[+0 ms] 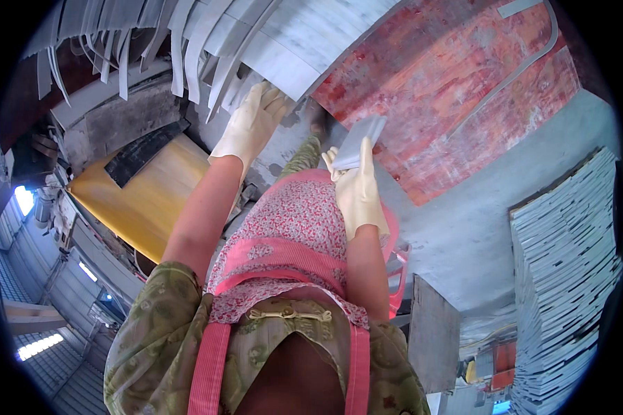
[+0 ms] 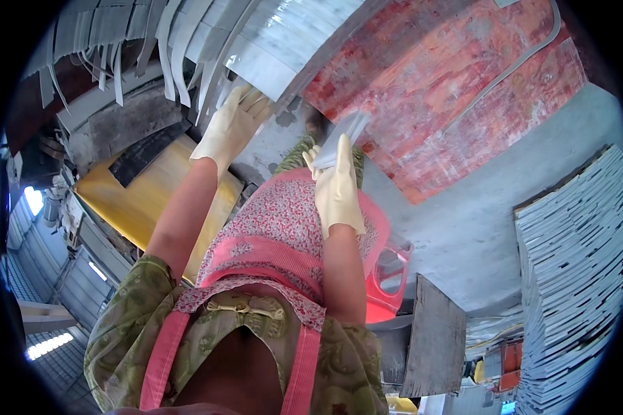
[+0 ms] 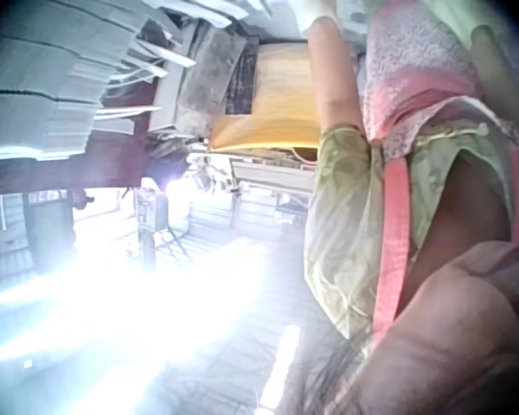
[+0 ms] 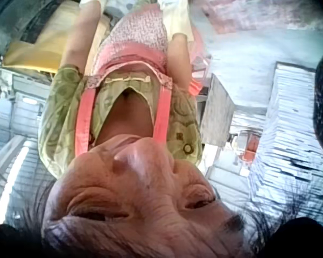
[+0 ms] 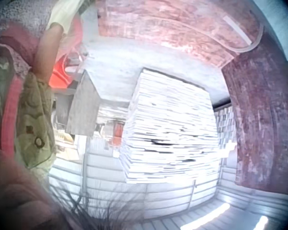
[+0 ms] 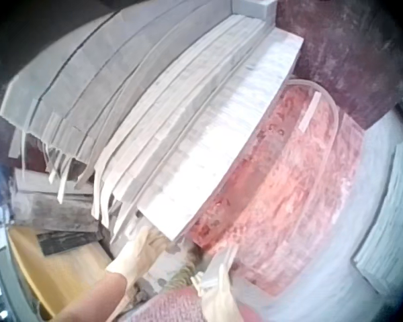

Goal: The person repeatedly picks up rectangular white plasterboard pieces and rubs their edges against a red sanding belt on a machine. After sanding, the person stacks the pieces on a nearby table. The person also handles long, thin strips of material, placing them on the table.

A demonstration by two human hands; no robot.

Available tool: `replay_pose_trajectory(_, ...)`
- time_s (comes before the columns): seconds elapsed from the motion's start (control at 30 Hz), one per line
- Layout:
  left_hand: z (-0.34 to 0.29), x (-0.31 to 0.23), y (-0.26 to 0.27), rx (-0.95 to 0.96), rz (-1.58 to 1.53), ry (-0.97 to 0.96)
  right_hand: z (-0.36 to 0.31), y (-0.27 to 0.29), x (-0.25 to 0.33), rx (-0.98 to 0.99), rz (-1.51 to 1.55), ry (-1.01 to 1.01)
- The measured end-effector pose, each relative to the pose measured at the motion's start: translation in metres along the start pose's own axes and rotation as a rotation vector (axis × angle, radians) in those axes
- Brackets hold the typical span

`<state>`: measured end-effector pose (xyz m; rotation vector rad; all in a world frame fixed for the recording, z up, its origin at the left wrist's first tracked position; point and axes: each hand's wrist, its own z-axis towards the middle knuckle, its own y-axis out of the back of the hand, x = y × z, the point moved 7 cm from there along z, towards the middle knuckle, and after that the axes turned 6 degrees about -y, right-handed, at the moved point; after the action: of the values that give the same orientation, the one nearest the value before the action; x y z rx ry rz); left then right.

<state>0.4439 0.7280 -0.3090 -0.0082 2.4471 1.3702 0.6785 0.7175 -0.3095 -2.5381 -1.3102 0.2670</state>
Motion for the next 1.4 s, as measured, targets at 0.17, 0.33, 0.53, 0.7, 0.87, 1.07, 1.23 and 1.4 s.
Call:
replay_pose_trajectory(0.17, 0.023, -0.028, 0.051, 0.184, 0.809, -0.031, 0.009, -0.021, 0.000, 0.005, -0.028, 0.035)
replay_pose_trajectory(0.33, 0.048, -0.016, 0.045, 0.579, 0.590, -0.011, 0.022, -0.084, 0.000, 0.072, -0.183, 0.075)
replay_pose_trajectory(0.53, 0.042, 0.010, 0.006, 0.586, 0.813, -0.196, 0.037, -0.139, -0.012, 0.213, -0.259, 0.104)
replay_pose_trajectory(0.7, 0.034, 0.038, -0.007, 0.194, 0.156, 0.135, 0.016, -0.101, -0.005, 0.117, -0.236, 0.044)
replay_pose_trajectory(0.87, -0.001, -0.001, 0.038, -0.022, -1.433, 0.641, -0.059, -0.090, 0.016, 0.004, -0.599, 0.269)
replay_pose_trajectory(1.07, -0.016, -0.083, 0.175, -0.066, -1.911, 0.342, -0.123, -0.132, 0.025, -0.051, -0.896, 0.615)
replay_pose_trajectory(1.23, -0.021, -0.065, 0.203, -0.132, -1.873, 0.237, -0.192, -0.212, 0.038, -0.194, -1.702, 1.074)
replay_pose_trajectory(1.4, -0.040, -0.060, 0.264, -0.338, -1.925, 0.017, -0.232, -0.252, 0.043, -0.040, -1.622, 1.083)
